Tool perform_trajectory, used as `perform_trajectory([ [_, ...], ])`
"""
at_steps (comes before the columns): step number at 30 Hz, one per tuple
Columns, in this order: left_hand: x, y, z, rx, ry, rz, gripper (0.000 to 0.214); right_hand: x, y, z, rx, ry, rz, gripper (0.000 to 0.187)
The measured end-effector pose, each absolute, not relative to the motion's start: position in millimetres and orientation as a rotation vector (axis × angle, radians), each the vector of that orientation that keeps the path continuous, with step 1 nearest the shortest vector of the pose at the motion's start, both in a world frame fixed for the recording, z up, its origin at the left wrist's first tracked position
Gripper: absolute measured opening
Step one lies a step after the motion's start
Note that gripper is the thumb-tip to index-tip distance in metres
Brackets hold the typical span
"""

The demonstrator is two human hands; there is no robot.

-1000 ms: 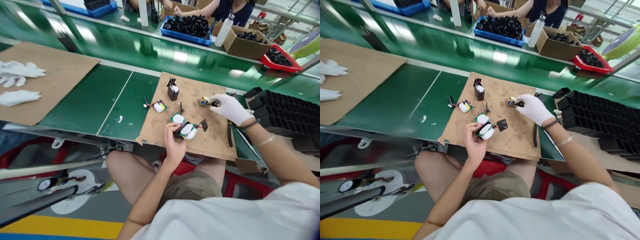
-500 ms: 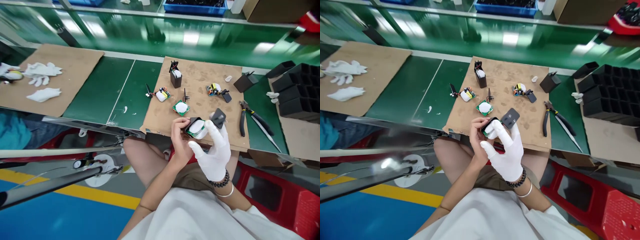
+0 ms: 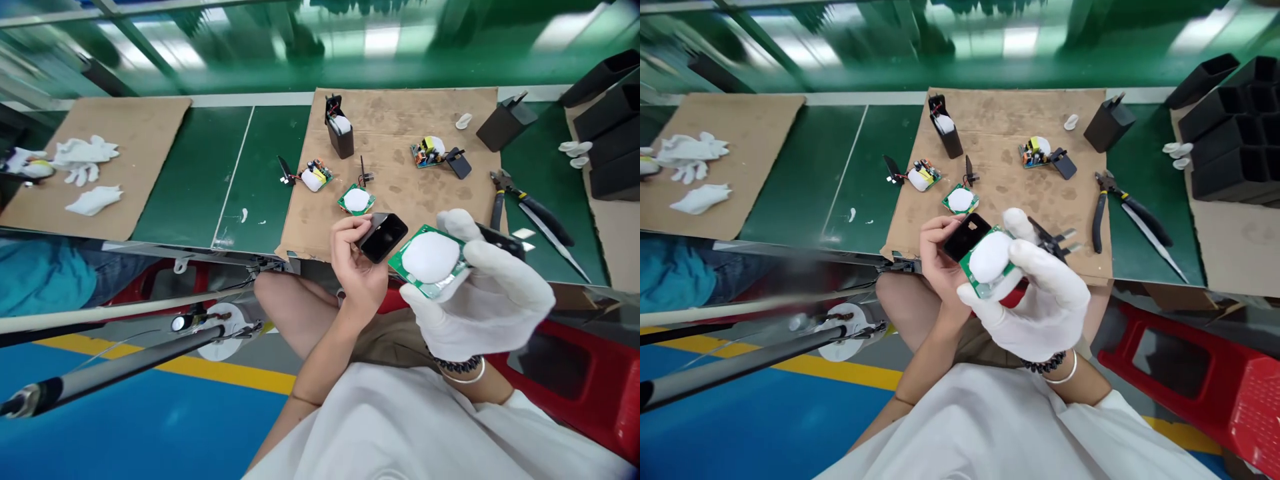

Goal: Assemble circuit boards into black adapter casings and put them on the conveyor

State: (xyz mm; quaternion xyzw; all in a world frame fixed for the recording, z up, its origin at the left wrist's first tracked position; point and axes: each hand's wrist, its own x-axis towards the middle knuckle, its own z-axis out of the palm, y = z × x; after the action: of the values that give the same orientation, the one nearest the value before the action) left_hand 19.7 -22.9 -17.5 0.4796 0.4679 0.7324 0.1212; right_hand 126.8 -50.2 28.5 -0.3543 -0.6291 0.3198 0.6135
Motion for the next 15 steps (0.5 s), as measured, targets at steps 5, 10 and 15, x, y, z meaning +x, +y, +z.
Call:
perform_trajectory([
  [5,26,-30,1,1.386,1.284,2.15,0.016,116,-42,35,-0.711,-1.376,0.604,0.07],
  [10,30,-35,6,1.383,1.292,2.143,0.019,117,-45,37,-0.743,-1.407,0.642,0.072],
  [15,30,-34,5,1.466,1.287,2.153,0.019,119,-46,39,-0.767,-1.457,0.628,0.074],
])
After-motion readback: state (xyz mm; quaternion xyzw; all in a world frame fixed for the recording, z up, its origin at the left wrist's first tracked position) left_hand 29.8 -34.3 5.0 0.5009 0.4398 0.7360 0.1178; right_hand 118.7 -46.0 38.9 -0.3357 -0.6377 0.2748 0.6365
